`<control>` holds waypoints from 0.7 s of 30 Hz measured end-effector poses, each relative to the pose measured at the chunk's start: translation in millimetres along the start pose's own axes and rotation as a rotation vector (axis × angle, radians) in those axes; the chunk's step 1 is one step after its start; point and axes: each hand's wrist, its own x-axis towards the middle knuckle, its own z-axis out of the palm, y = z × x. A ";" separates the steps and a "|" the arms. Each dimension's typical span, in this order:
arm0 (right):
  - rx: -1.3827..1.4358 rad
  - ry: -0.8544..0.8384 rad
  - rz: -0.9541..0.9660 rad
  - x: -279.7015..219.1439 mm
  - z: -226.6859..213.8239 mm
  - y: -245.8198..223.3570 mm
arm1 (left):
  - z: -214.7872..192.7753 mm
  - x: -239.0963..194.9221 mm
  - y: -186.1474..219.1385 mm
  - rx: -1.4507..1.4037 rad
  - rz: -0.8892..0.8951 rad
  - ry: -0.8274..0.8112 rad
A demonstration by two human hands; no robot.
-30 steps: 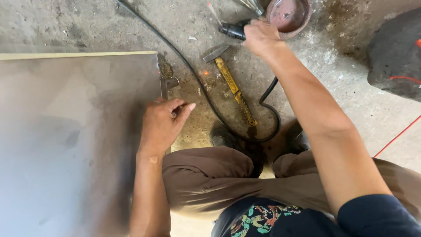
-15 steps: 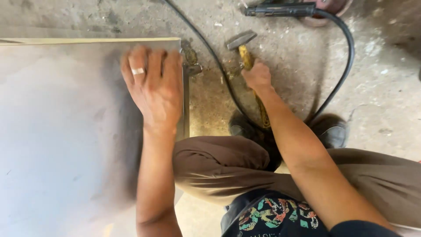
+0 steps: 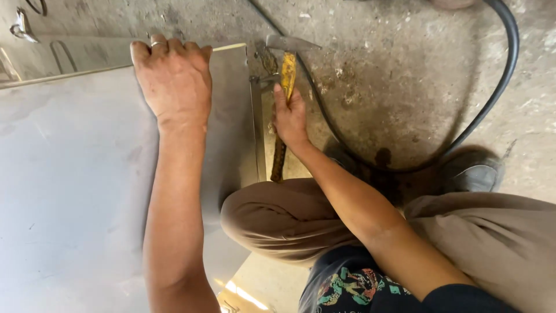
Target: Assembling and welding the edges of a stainless steel metal cabinet.
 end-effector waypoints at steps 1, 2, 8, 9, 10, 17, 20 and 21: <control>-0.003 -0.001 0.009 -4.1 4.1 -0.8 | 2.3 -0.8 1.5 -0.001 -0.003 -0.009; -0.061 0.007 -0.017 -5.9 10.6 -3.1 | 3.5 -0.5 0.8 0.024 0.006 0.025; -0.234 -0.029 -0.140 6.0 10.2 17.3 | 6.2 3.0 -0.3 0.032 0.022 0.033; -0.124 0.004 -0.148 0.5 13.2 16.6 | 6.4 0.1 -0.5 0.041 0.016 -0.003; -0.132 -0.003 -0.139 3.9 6.8 33.4 | 5.3 -1.7 0.3 0.038 0.006 -0.012; -0.527 -0.079 -0.001 23.4 -18.6 -14.2 | 11.4 7.7 16.2 0.130 -0.073 -0.012; -0.853 -0.169 0.132 49.5 6.7 -119.7 | 15.7 20.2 22.4 0.067 -0.177 -0.012; -1.162 -0.186 0.305 52.4 21.0 -161.4 | 16.3 22.4 26.3 -0.105 -0.195 -0.056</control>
